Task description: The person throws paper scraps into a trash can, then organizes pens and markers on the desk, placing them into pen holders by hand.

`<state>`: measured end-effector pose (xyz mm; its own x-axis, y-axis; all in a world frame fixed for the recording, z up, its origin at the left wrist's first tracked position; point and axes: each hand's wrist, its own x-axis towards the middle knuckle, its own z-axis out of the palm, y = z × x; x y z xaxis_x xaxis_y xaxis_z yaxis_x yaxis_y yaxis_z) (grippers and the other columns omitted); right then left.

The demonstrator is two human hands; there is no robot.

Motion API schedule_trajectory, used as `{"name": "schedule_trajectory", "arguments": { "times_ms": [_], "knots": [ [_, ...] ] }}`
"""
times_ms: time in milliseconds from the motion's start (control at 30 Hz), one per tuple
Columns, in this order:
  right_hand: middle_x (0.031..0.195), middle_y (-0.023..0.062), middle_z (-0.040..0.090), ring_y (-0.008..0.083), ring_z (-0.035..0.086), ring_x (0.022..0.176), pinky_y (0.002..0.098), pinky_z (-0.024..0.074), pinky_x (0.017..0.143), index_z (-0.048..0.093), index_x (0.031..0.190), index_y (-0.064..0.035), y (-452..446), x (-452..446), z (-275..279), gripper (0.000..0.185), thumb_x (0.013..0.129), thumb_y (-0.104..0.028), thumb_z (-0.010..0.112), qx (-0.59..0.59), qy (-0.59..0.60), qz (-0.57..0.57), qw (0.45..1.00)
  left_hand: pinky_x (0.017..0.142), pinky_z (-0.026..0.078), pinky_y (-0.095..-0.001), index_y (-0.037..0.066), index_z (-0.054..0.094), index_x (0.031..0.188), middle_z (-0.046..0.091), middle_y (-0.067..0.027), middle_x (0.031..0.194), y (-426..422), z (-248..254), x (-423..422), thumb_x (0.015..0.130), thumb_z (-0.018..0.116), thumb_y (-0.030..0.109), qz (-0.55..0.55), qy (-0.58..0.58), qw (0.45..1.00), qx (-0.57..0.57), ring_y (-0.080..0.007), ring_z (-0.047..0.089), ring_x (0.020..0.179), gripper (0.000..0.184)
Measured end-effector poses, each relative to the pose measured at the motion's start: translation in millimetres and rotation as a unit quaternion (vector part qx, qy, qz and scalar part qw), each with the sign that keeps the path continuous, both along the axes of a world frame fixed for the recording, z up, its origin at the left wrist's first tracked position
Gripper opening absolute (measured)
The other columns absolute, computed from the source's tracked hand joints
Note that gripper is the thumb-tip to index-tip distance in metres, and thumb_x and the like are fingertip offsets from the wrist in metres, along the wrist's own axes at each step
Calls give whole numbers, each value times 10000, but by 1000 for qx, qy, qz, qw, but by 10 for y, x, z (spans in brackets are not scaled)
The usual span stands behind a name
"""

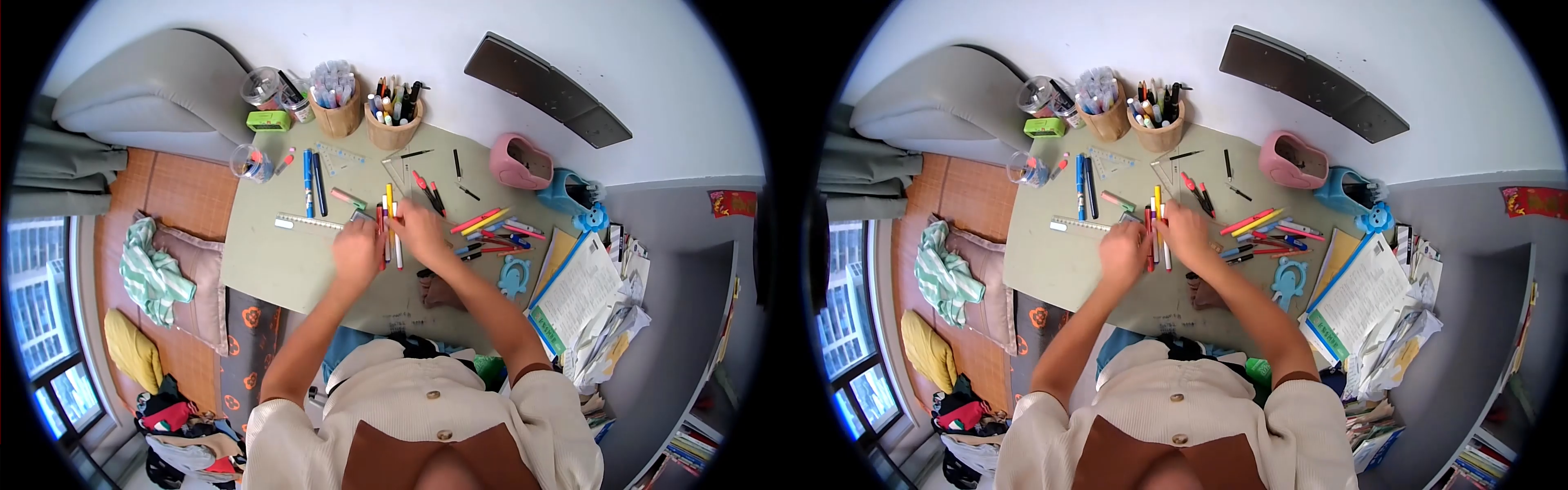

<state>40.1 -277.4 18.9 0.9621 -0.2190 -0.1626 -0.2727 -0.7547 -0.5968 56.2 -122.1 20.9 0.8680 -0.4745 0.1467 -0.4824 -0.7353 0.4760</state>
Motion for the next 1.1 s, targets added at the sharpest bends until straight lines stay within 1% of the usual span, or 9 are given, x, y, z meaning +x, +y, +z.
{"name": "schedule_trajectory", "arguments": {
  "times_ms": [100, 300, 500, 700, 800, 900, 967, 1033, 1100],
  "knots": [
    [737, 178, 641, 398, 623, 711, 487, 473, 616, 574, 833, -37, 16, -181, -176, 319, 813, -305, 745, 8, -33, -28, 999, 651, 516, -407, 58, 606, 821, 634, -104, 790, -36, 10, -130, 769, 740, 202, 27, 54, 996, 64, -293, 636, 772, 203],
    [775, 176, 671, 370, 655, 763, 471, 505, 685, 643, 816, -28, -36, -211, -123, 266, 811, -274, 743, 57, 43, -57, 996, 632, 510, -429, 76, 638, 803, 665, -123, 765, -46, -38, -95, 793, 706, 267, 86, 159, 981, 64, -319, 653, 707, 203],
    [753, 166, 676, 347, 661, 747, 452, 510, 684, 681, 795, -28, -75, -229, -153, 250, 810, -270, 740, 101, 44, -76, 991, 605, 514, -458, 61, 597, 768, 653, -128, 766, -81, -23, -69, 795, 688, 247, 131, 141, 981, 19, -325, 661, 706, 209],
    [755, 164, 679, 353, 661, 752, 461, 514, 683, 687, 803, -35, -21, -197, 27, 192, 799, -226, 707, 26, 69, -85, 994, 655, 518, -459, 65, 605, 819, 653, -116, 828, -14, -47, -70, 799, 714, 272, 44, 155, 984, 69, -327, 662, 778, 235],
    [755, 151, 680, 315, 670, 722, 429, 520, 667, 666, 879, -26, -36, -189, -34, 192, 784, -186, 712, 46, 50, -108, 992, 659, 510, -423, 66, 628, 816, 655, -125, 781, -30, -33, -76, 787, 723, 252, 56, 166, 983, 47, -326, 649, 747, 211],
    [762, 119, 681, 241, 667, 684, 374, 517, 642, 622, 1007, -23, -202, -106, -301, 256, 795, -134, 714, 237, -145, -157, 948, 663, 519, -402, 39, 575, 869, 667, -106, 820, -101, 168, -4, 842, 691, 190, 104, 209, 971, -60, -279, 668, 736, 192],
    [781, 50, 672, 98, 596, 648, 282, 490, 608, 537, 1218, -21, -290, 97, 53, 341, 896, -62, 641, 312, -196, -204, 907, 656, 511, -346, 24, 556, 870, 678, -105, 829, -150, 289, 151, 853, 686, 131, 116, 232, 933, -248, -219, 666, 716, 169],
    [859, 73, 669, 96, 597, 674, 269, 494, 621, 502, 1310, -25, -338, 326, 567, 405, 921, -29, 614, 349, -325, -190, 858, 669, 507, -287, 12, 535, 889, 690, -102, 845, -259, 486, 367, 868, 676, 68, 115, 197, 902, -368, -159, 666, 725, 154],
    [874, 88, 669, 122, 619, 699, 277, 504, 633, 507, 1305, -24, -401, 575, 887, 399, 920, -23, 614, 249, -419, -160, 858, 731, 525, -258, 1, 523, 992, 702, -101, 905, -459, 715, 598, 898, 641, 16, 86, 131, 865, -477, -146, 684, 809, 151]
  ]
}}
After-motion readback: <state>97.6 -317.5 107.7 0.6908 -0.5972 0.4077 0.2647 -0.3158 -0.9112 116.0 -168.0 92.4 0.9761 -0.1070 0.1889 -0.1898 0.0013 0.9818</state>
